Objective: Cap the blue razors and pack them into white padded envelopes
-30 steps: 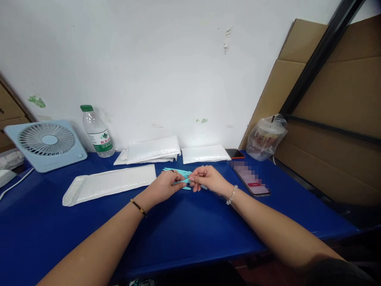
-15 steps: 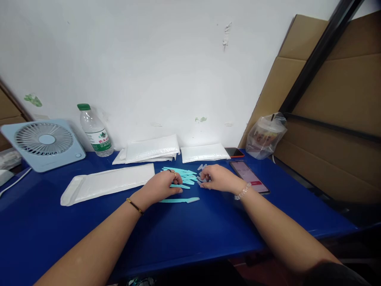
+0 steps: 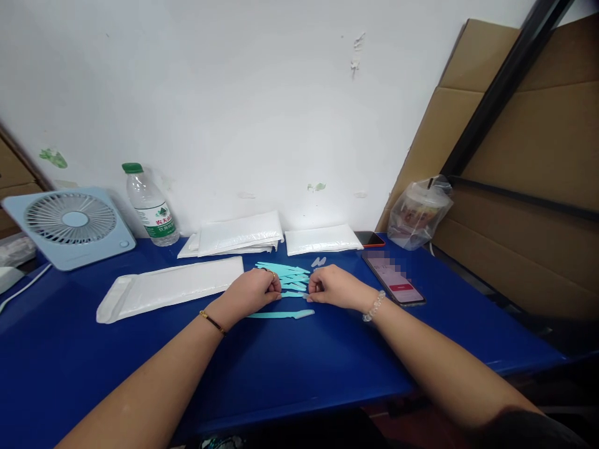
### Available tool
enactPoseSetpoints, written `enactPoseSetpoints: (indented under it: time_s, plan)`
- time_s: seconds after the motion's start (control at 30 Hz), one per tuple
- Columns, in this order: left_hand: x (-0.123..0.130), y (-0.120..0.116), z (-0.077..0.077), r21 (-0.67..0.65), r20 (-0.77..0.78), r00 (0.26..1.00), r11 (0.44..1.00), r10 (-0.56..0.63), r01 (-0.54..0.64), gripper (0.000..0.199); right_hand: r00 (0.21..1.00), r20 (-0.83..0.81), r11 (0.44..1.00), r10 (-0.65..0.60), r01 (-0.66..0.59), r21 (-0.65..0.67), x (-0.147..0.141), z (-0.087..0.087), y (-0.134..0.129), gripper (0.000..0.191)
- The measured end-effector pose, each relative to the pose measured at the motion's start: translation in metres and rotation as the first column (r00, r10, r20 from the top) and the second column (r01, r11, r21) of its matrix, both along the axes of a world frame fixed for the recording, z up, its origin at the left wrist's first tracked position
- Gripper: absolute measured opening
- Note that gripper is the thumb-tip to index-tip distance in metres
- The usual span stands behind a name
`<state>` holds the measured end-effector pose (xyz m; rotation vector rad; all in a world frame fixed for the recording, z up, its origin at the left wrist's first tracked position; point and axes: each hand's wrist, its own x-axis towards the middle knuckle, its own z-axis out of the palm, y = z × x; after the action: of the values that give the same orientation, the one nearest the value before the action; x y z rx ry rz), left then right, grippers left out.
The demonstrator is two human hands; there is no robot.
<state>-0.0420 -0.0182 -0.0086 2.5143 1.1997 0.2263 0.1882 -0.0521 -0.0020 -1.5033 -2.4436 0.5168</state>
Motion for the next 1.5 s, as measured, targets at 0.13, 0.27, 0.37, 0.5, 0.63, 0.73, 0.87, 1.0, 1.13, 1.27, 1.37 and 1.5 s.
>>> enactPoseSetpoints:
  time_s: [0.13, 0.27, 0.37, 0.5, 0.63, 0.73, 0.87, 1.0, 1.13, 1.27, 1.37, 1.5]
  plan:
    - [0.002, 0.0, -0.004, -0.083, 0.032, 0.999, 0.997, 0.006, -0.004, 0.014, 0.999, -0.047, 1.0, -0.003, 0.003, -0.007, -0.007, -0.004, 0.001, 0.016]
    - [0.006, -0.003, -0.006, -0.162, 0.061, 0.998, 0.986, -0.024, 0.033, 0.016, 0.995, -0.091, 0.999, 0.032, -0.033, -0.012, -0.013, -0.005, 0.0, 0.014]
    - [0.004, -0.004, -0.002, -0.081, 0.041, 0.998, 0.995, -0.051, 0.054, 0.018, 0.991, -0.116, 0.998, 0.068, -0.068, 0.007, -0.005, 0.001, 0.001, 0.012]
    - [-0.003, -0.001, 0.004, 0.144, 0.022, 1.0, 0.99, -0.013, 0.01, 0.02, 0.993, -0.109, 0.992, -0.037, 0.049, 0.114, 0.023, 0.017, 0.003, 0.012]
    - [-0.005, 0.001, 0.004, 0.178, -0.051, 0.999, 0.984, -0.013, 0.022, 0.019, 0.982, 0.062, 0.982, -0.179, 0.175, 0.067, 0.039, 0.028, 0.001, 0.008]
    - [-0.002, -0.001, 0.005, 0.147, -0.069, 0.997, 0.988, -0.033, 0.042, 0.016, 0.988, 0.123, 0.993, -0.099, 0.106, -0.05, 0.036, 0.026, -0.001, 0.013]
    - [0.001, -0.006, 0.008, 0.074, -0.055, 0.998, 0.996, -0.04, 0.044, 0.014, 0.995, 0.075, 0.98, -0.058, 0.072, -0.185, 0.032, 0.017, 0.001, 0.009]
    - [0.001, -0.006, 0.007, 0.048, -0.049, 0.998, 0.998, -0.043, 0.045, 0.013, 0.998, 0.032, 0.975, -0.057, 0.063, -0.211, 0.029, 0.013, 0.004, 0.007]
    - [0.002, -0.004, 0.002, 0.046, -0.033, 0.998, 0.998, -0.05, 0.051, 0.014, 0.999, 0.044, 0.993, 0.0, 0.005, -0.117, 0.019, 0.012, 0.003, 0.012]
    - [0.004, -0.003, -0.005, 0.046, -0.013, 0.997, 0.996, -0.082, 0.083, 0.014, 0.999, 0.017, 0.998, 0.03, -0.029, -0.052, 0.008, 0.008, 0.002, 0.014]
    - [0.005, -0.002, -0.006, 0.041, 0.001, 0.996, 0.995, -0.091, 0.091, 0.015, 0.998, -0.033, 0.996, 0.047, -0.049, -0.068, 0.007, 0.004, 0.002, 0.016]
    - [0.004, -0.001, -0.005, 0.06, 0.024, 0.998, 0.996, -0.063, 0.062, 0.021, 0.996, -0.064, 0.995, 0.068, -0.073, -0.071, 0.01, 0.004, 0.002, 0.014]
